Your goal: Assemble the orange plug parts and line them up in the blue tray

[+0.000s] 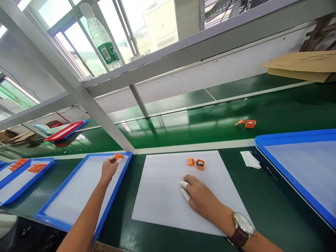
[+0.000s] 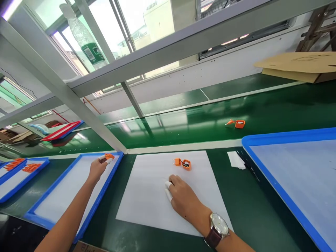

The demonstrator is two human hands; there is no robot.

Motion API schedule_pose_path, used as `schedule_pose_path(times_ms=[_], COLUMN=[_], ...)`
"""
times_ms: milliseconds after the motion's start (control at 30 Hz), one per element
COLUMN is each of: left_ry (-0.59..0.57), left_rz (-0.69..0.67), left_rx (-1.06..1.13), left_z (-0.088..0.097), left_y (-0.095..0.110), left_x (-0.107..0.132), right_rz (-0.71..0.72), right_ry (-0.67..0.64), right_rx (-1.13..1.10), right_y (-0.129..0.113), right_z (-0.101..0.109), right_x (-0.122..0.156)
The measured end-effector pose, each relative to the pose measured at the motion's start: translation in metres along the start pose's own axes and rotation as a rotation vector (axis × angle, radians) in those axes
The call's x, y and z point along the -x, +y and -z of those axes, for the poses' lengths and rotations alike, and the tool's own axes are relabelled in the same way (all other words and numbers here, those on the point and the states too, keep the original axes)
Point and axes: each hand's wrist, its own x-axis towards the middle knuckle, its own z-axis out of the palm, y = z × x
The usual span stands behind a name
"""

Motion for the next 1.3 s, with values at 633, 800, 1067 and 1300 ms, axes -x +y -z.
schedule_pose_path(times_ms=[633,800,1067,1300], left_ry=[-0.104,-0.024,-0.142,-0.666], left_rz=[0.052,-0.023,-0.515,-1.014], left_rx=[0.058,-0.027,0.004,-0.147], left_z=[-0.001,-0.003,-0.074,-0.149], left_y=[-0.03,-0.007,0.064,0.063], left_x=[0.0,0.007,0.1,0.176], right_rz=[-0.013,-0.013,0.006,-0.015], right_ry=[0.109,0.078,0.002,0.24], right_rx=[-0.159,-0.132,-0.023,-0.002], right_y=[-0.001,-0.001,-0.003,0.024], right_z=[-0.001,0.003,0.007,0.044], right_x=[-0.001,-0.001,-0.004,-0.018])
